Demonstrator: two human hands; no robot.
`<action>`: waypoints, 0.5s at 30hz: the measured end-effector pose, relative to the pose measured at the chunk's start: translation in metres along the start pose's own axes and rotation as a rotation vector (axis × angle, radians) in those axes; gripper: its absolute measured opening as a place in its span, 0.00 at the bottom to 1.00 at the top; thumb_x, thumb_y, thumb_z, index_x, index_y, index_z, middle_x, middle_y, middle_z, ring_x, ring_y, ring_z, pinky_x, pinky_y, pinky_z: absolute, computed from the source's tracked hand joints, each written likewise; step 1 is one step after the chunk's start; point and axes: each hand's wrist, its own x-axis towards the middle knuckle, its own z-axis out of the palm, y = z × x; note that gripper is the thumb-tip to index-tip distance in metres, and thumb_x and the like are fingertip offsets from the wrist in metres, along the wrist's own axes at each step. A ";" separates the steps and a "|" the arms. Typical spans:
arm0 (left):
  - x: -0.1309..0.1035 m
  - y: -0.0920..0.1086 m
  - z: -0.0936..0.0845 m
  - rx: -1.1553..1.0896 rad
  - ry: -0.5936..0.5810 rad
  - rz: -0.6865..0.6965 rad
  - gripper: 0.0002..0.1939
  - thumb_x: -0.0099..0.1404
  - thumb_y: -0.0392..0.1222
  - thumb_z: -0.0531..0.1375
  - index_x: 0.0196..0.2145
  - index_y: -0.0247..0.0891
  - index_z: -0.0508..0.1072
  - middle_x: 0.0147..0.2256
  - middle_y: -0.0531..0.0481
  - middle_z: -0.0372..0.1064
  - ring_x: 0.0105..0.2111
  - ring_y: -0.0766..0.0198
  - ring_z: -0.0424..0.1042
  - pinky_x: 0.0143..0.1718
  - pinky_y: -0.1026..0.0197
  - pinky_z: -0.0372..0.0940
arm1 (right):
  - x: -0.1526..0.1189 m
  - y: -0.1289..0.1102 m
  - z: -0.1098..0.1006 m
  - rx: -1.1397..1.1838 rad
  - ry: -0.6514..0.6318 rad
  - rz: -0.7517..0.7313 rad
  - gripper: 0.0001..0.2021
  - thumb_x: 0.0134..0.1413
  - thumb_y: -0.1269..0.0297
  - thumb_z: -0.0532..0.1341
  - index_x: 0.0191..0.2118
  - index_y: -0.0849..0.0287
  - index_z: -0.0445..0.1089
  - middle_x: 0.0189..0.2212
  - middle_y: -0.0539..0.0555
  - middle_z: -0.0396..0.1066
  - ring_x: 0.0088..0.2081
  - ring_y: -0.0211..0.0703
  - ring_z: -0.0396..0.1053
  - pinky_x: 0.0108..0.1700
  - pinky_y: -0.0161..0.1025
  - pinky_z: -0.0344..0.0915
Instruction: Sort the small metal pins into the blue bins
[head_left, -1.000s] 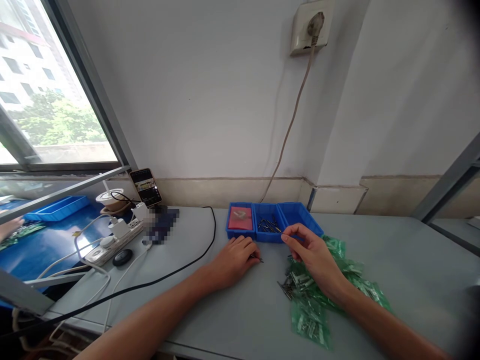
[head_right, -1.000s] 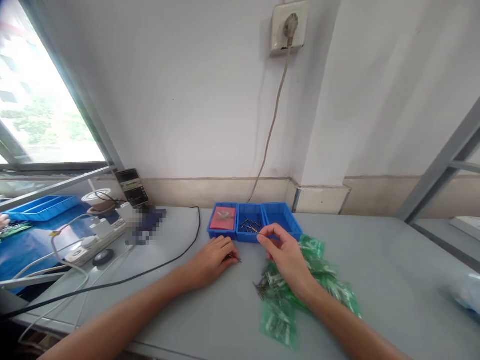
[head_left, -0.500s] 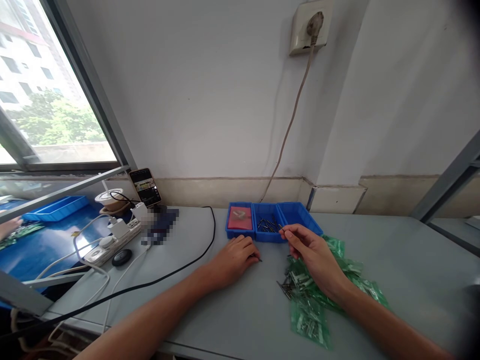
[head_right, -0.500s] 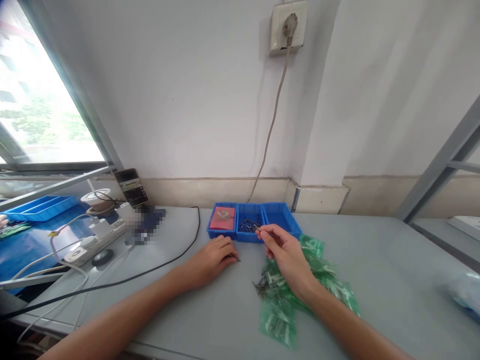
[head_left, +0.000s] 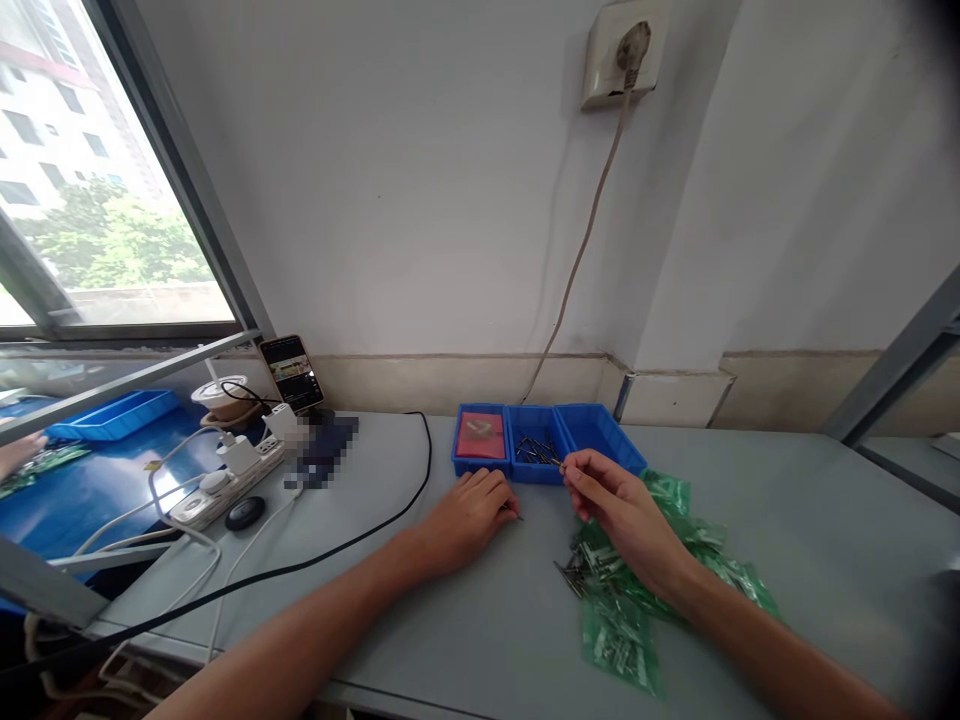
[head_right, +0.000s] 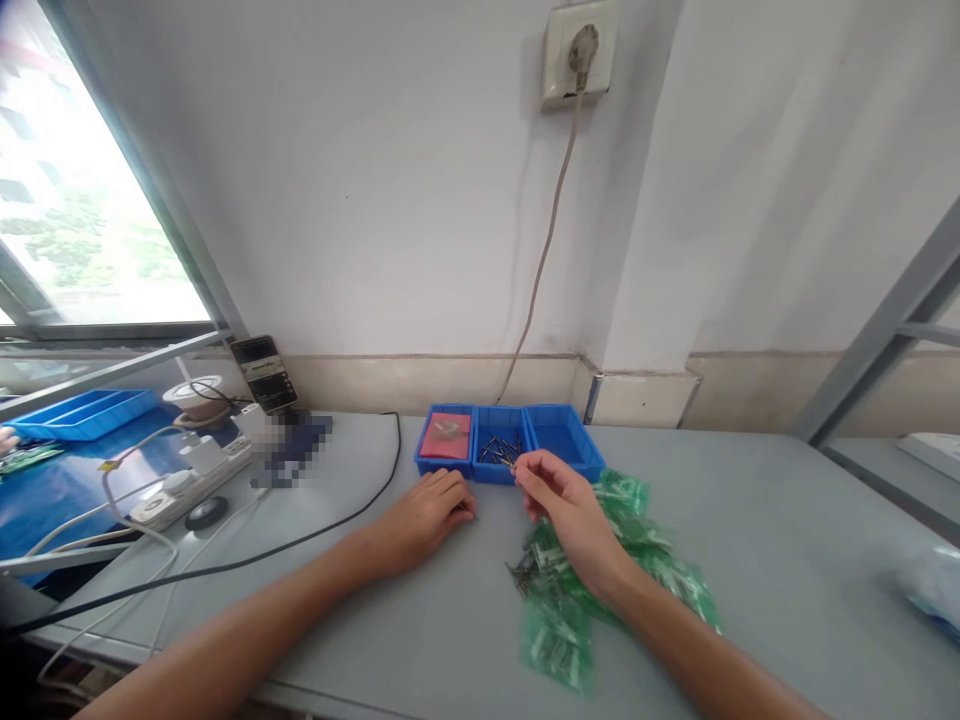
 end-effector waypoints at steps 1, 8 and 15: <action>0.000 0.000 0.000 -0.001 0.008 0.005 0.07 0.83 0.39 0.54 0.44 0.38 0.70 0.45 0.48 0.72 0.43 0.59 0.69 0.46 0.56 0.63 | 0.000 0.000 0.000 0.049 -0.004 0.014 0.20 0.59 0.40 0.70 0.36 0.53 0.72 0.30 0.49 0.65 0.30 0.43 0.61 0.33 0.40 0.62; -0.001 -0.005 0.004 0.008 0.063 0.044 0.07 0.83 0.40 0.54 0.45 0.38 0.70 0.44 0.48 0.73 0.43 0.58 0.69 0.45 0.56 0.60 | 0.003 0.005 -0.001 0.343 -0.047 0.148 0.23 0.63 0.45 0.70 0.27 0.55 0.64 0.26 0.47 0.54 0.26 0.39 0.51 0.28 0.38 0.54; -0.001 -0.006 0.006 0.016 0.068 0.050 0.07 0.83 0.41 0.55 0.45 0.39 0.70 0.44 0.49 0.74 0.43 0.59 0.69 0.46 0.56 0.61 | 0.006 0.010 -0.003 0.290 0.019 0.195 0.19 0.60 0.47 0.72 0.31 0.56 0.71 0.29 0.48 0.61 0.27 0.38 0.56 0.28 0.37 0.56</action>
